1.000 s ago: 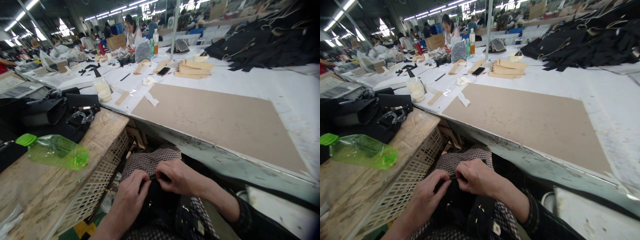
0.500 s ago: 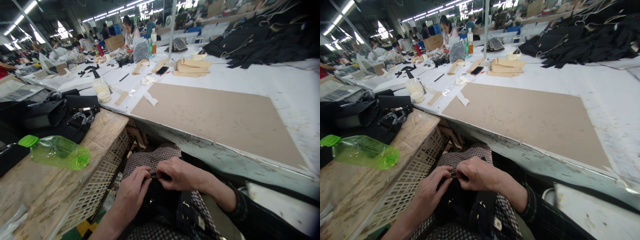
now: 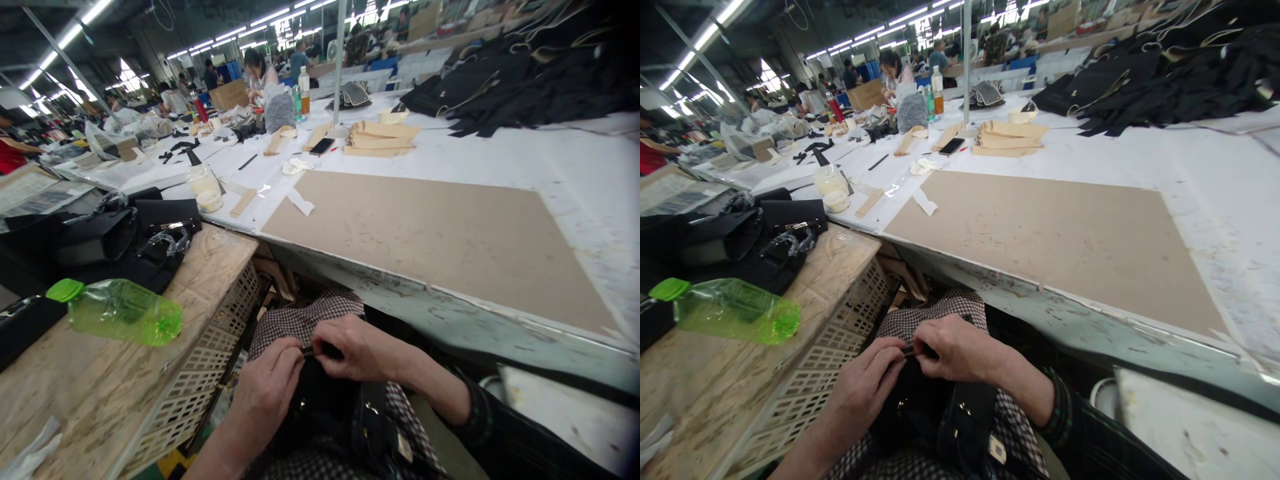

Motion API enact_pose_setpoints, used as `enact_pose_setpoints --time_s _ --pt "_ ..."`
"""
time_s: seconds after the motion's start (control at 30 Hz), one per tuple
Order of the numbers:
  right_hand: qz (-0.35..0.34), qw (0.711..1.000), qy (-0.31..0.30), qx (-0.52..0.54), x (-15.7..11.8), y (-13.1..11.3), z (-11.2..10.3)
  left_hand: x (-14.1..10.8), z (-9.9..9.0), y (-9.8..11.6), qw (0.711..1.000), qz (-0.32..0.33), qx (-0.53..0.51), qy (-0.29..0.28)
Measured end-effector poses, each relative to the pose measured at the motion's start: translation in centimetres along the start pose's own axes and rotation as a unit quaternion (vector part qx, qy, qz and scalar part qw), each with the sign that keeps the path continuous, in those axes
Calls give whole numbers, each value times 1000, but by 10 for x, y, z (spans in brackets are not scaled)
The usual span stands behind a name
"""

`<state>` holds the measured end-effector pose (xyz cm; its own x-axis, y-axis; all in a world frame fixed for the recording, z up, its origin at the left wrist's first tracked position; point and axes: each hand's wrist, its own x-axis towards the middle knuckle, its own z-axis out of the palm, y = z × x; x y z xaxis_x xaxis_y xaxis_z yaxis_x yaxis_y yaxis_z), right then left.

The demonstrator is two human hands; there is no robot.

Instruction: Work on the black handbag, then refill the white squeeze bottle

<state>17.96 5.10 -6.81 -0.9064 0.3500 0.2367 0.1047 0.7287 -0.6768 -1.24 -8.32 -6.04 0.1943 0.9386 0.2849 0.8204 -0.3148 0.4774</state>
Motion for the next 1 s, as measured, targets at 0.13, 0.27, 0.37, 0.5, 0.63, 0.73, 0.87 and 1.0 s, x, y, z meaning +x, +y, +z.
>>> enact_pose_setpoints --time_s 0.13,0.27,0.37,0.5,0.63,0.73,0.87,1.0 --pt "-5 1000 9 3 -2 0 -1 2 0 3 1000 -3 9 -1" --pt "-15 1000 18 -5 -4 1 0 2 0 6 1000 -25 -13 -8" --pt "-30 999 23 -13 -6 2 0 1 0 6 999 -32 -36 1" --pt "-48 998 33 -14 -7 3 2 1 1 6 999 -26 -28 3" --pt "-49 998 34 -14 -6 3 3 2 2 5 999 -31 1 -15" --pt "-38 999 29 -10 -7 2 4 4 3 6 998 -30 39 -28" --pt "-1 1000 24 -6 -6 -1 3 6 5 6 994 -16 94 -51" --pt "20 999 29 -1 -4 -3 4 5 10 0 986 10 157 -60"
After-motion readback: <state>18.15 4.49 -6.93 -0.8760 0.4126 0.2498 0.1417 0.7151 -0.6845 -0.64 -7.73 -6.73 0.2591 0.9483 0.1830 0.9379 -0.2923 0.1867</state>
